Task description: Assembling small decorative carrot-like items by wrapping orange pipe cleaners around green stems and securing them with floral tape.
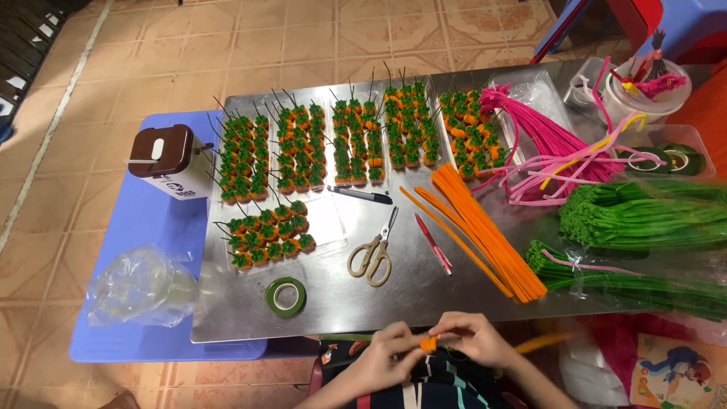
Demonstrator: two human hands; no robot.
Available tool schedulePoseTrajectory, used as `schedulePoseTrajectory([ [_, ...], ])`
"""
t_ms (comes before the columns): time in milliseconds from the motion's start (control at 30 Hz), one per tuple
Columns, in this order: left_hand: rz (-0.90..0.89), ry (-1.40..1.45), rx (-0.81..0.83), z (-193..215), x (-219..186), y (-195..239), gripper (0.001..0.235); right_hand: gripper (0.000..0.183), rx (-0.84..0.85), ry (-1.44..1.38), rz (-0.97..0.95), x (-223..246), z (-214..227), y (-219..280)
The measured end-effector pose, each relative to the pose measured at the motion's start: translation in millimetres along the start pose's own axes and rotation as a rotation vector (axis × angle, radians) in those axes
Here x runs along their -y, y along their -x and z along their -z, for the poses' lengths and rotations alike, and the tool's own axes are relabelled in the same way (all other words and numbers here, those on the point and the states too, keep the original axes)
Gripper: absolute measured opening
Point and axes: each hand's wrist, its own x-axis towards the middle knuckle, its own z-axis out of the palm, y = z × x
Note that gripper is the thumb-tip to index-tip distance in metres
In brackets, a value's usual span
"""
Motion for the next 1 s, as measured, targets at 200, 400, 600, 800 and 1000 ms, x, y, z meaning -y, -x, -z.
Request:
schedulePoseTrajectory([
  [200, 0.334, 0.234, -0.152, -8, 8, 0, 0.088, 0.018, -0.393, 0.151, 0.121, -15, -44, 14],
  [400, 0.094, -0.083, -0.093, -5, 14, -7, 0.087, 0.031, -0.499, 0.149, 0.143, -27, -65, 4],
  [600, 0.11, -0.127, -0.172, -10, 20, -3, 0.039, 0.025, -0.415, 0.337, 0.087, -16, -61, 7],
  [800, 0.095, -0.322, -0.085, -21, 46, 6, 0.026, 0.021, -0.129, 0.877, -0.045, 7, -46, 35],
  [1000, 0.243, -0.165, 0.252, -8, 27, 4, 0.01, 0.02, 0.139, 0.956, 0.25, 28, -12, 27],
])
